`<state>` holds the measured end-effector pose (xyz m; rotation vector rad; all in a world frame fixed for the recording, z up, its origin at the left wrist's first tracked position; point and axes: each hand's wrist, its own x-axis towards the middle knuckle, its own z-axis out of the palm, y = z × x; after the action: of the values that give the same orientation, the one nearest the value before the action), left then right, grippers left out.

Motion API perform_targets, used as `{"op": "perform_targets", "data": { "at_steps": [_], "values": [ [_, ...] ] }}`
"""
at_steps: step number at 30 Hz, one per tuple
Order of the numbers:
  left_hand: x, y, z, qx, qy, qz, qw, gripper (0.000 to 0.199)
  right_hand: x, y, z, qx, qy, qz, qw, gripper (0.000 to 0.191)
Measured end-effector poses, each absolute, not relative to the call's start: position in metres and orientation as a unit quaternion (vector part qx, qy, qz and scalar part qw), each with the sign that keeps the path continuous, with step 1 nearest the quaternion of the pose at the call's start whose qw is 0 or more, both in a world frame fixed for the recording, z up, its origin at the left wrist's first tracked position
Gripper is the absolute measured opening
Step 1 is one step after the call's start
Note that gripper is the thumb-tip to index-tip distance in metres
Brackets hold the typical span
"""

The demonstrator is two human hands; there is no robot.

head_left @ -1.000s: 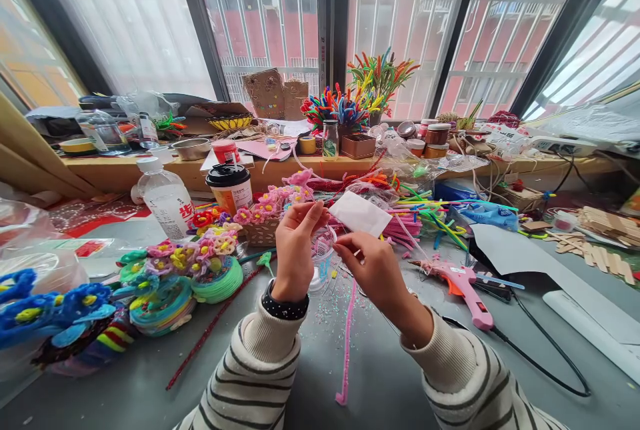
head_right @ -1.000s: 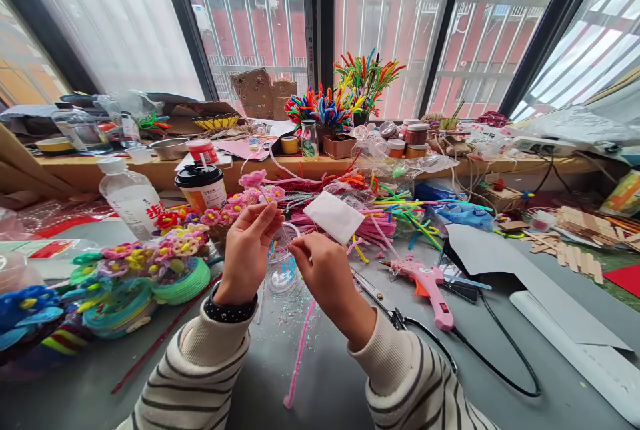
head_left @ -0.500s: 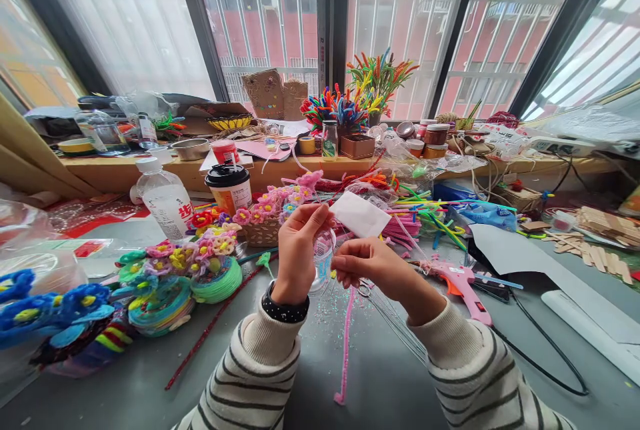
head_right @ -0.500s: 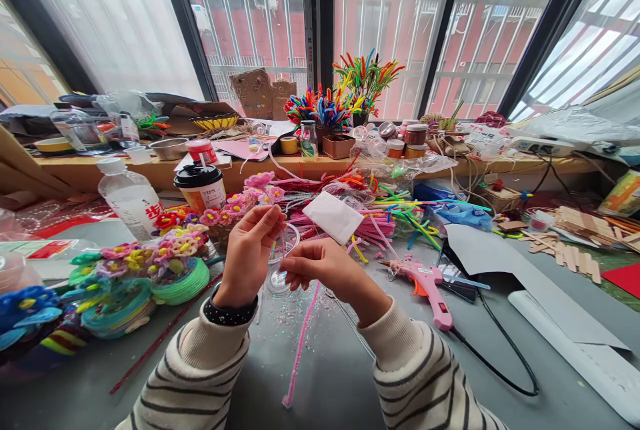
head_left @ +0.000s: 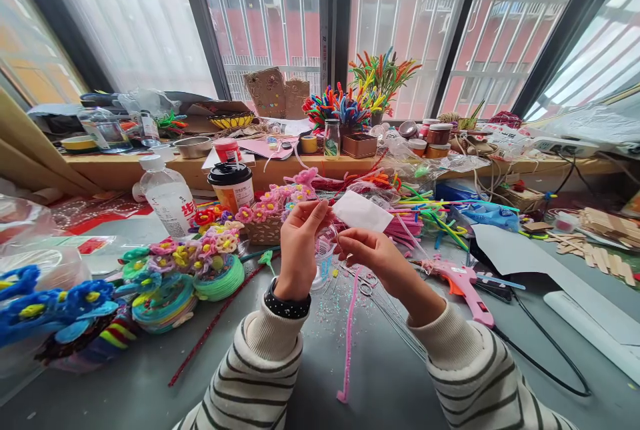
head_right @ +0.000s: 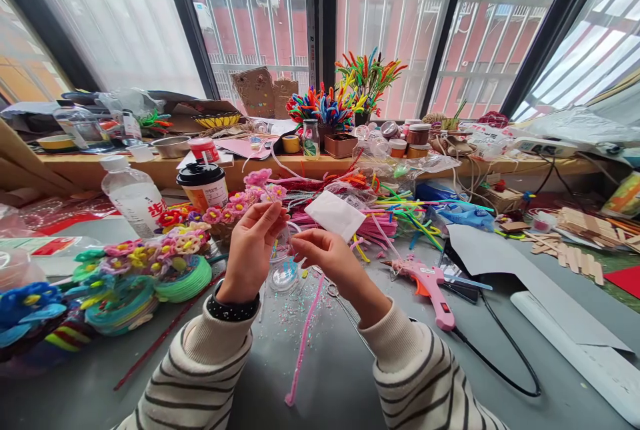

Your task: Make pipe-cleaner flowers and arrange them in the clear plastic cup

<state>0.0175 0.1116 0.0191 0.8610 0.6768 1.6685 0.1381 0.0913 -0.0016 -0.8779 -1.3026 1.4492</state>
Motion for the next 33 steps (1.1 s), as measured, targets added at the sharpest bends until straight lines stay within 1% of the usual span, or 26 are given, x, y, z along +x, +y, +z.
{"op": "perform_targets", "data": {
  "at_steps": [5,9,11,16,23,29,33],
  "values": [
    [0.0206,0.1095,0.0197,0.389,0.288,0.692,0.536,0.018,0.1363,0.0883,-0.0008,-0.379,-0.56,0.526,0.516,0.024],
    [0.0204,0.1092,0.0185,0.462,0.27,0.601,0.594,0.015,0.1399,0.0891,0.0015,-0.384,-0.564,0.491,0.542,0.025],
    [0.0198,0.1097,0.0169,0.479,0.276,0.572,0.606,0.014,0.1424,0.0897,0.0027,-0.391,-0.566,0.476,0.548,0.025],
    [0.0184,0.1115,0.0147,0.466,0.311,0.6,0.572,0.013,0.1444,0.0883,0.0027,-0.427,-0.594,0.411,0.544,0.028],
    [0.0193,0.1099,0.0175,0.458,0.316,0.596,0.579,0.015,0.1424,0.0849,0.0004,-0.452,-0.629,0.315,0.548,0.025],
    [0.0199,0.1095,0.017,0.445,0.306,0.61,0.58,0.013,0.1395,0.0825,0.0001,-0.448,-0.638,0.29,0.554,0.023],
    [0.0184,0.1105,0.017,0.455,0.306,0.611,0.571,0.014,0.1375,0.0836,-0.0019,-0.442,-0.618,0.344,0.553,0.024]
  ]
}}
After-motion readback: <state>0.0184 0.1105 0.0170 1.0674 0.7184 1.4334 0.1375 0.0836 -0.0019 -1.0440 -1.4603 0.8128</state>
